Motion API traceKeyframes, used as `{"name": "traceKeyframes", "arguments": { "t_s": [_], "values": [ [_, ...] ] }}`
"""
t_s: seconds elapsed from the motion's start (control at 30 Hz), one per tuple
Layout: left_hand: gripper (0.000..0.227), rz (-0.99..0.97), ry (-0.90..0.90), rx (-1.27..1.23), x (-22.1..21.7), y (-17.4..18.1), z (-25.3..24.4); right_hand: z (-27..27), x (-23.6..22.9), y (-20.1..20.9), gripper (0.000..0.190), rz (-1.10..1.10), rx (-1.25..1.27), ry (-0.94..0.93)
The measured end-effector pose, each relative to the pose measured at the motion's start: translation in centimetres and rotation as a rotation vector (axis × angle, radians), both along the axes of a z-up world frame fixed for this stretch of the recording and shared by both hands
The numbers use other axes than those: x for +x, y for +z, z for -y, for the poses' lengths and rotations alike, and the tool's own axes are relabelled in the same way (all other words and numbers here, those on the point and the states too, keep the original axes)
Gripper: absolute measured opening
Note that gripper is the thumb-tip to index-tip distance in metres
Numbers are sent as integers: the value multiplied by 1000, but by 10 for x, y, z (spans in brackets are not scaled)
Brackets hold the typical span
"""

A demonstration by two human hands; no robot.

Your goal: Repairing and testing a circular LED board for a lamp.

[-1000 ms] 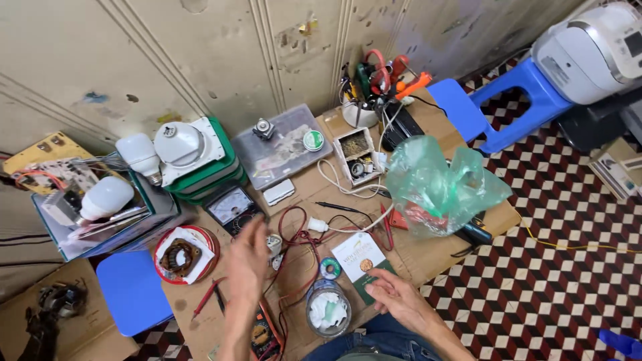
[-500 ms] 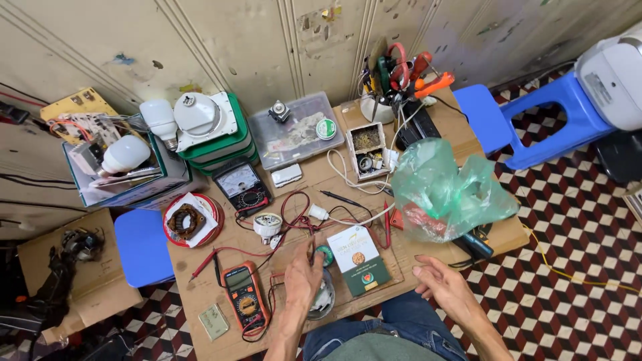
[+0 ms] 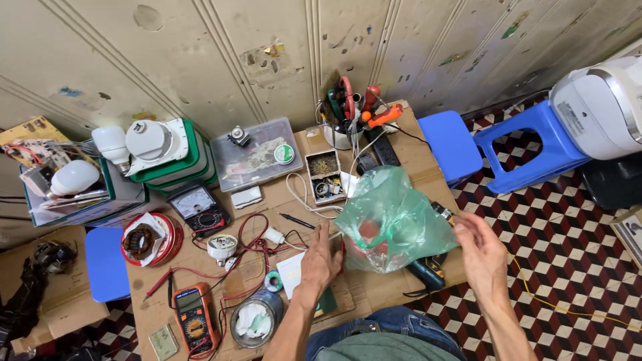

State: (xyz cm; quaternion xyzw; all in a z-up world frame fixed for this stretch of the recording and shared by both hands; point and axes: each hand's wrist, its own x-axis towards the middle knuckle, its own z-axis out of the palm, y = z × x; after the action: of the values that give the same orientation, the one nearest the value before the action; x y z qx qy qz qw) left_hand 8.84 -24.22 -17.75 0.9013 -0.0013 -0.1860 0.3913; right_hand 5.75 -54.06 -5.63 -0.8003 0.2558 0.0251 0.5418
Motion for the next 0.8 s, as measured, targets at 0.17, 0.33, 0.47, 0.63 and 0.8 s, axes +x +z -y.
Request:
{"name": "traceKeyframes", "arguments": {
  "t_s": [0.17,0.33,0.47,0.63,0.8],
  "values": [
    [92,-218,138,-325,3,90,34,17,37,-31,90,-138,-290,264],
    [113,195,213,-173,22,88,61,13,51,-85,61,-36,-279,279],
    [95,355,137,152,46,120,69,42,25,-62,34,-123,-209,206],
    [22,504,147,-64,65,119,73,89,-15,-33,34,-356,-112,445],
    [29,63,446,-322,57,187,89,84,-16,15,48,-467,-409,794]
  ]
}}
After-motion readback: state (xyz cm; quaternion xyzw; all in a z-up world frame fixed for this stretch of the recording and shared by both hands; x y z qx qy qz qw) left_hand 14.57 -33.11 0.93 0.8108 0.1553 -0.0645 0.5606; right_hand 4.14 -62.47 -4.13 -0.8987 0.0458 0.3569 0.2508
